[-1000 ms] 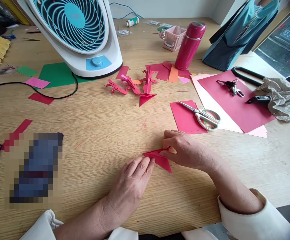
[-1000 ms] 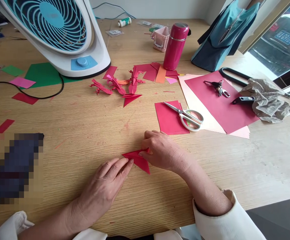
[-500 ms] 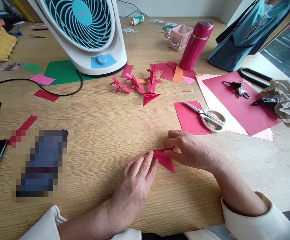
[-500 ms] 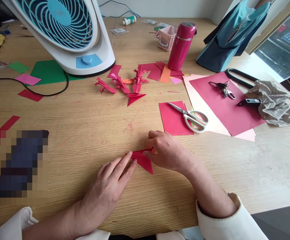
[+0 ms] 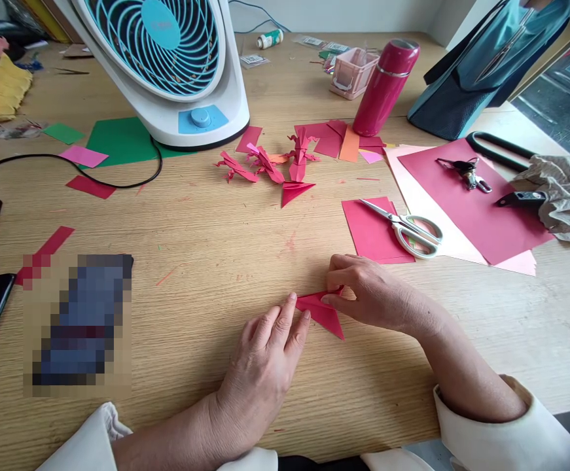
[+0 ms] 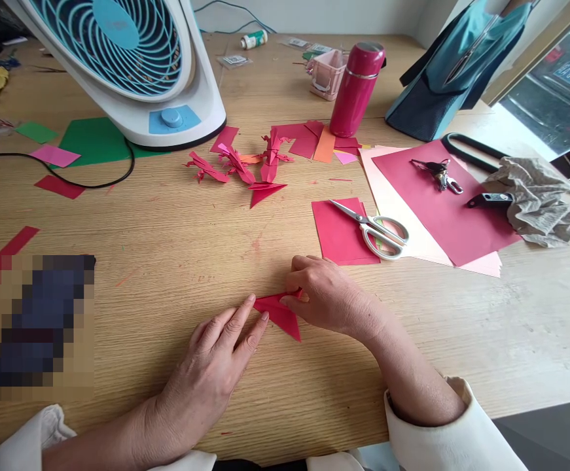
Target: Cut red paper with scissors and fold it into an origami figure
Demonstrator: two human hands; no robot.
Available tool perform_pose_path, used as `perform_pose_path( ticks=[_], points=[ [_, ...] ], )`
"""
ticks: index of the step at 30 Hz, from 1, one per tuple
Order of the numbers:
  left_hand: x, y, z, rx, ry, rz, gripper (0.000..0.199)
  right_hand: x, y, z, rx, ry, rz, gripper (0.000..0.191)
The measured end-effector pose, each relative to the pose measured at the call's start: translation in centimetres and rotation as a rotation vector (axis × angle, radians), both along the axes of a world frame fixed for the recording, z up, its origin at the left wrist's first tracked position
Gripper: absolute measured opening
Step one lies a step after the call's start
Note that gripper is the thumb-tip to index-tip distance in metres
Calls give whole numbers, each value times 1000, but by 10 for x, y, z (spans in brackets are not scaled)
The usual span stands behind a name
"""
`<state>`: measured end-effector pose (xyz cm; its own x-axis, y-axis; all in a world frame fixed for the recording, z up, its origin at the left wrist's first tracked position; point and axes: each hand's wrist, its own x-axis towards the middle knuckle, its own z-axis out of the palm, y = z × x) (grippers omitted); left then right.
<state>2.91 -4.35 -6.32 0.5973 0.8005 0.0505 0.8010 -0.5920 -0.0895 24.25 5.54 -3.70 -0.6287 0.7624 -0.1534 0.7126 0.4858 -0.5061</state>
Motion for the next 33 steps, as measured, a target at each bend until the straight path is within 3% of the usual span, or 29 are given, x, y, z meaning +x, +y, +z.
perform_pose_path(
  ticks=[33],
  points=[
    [2,-1,3,32,20,20,48,-3,0,-8,33,-28,-34,24]
  ],
)
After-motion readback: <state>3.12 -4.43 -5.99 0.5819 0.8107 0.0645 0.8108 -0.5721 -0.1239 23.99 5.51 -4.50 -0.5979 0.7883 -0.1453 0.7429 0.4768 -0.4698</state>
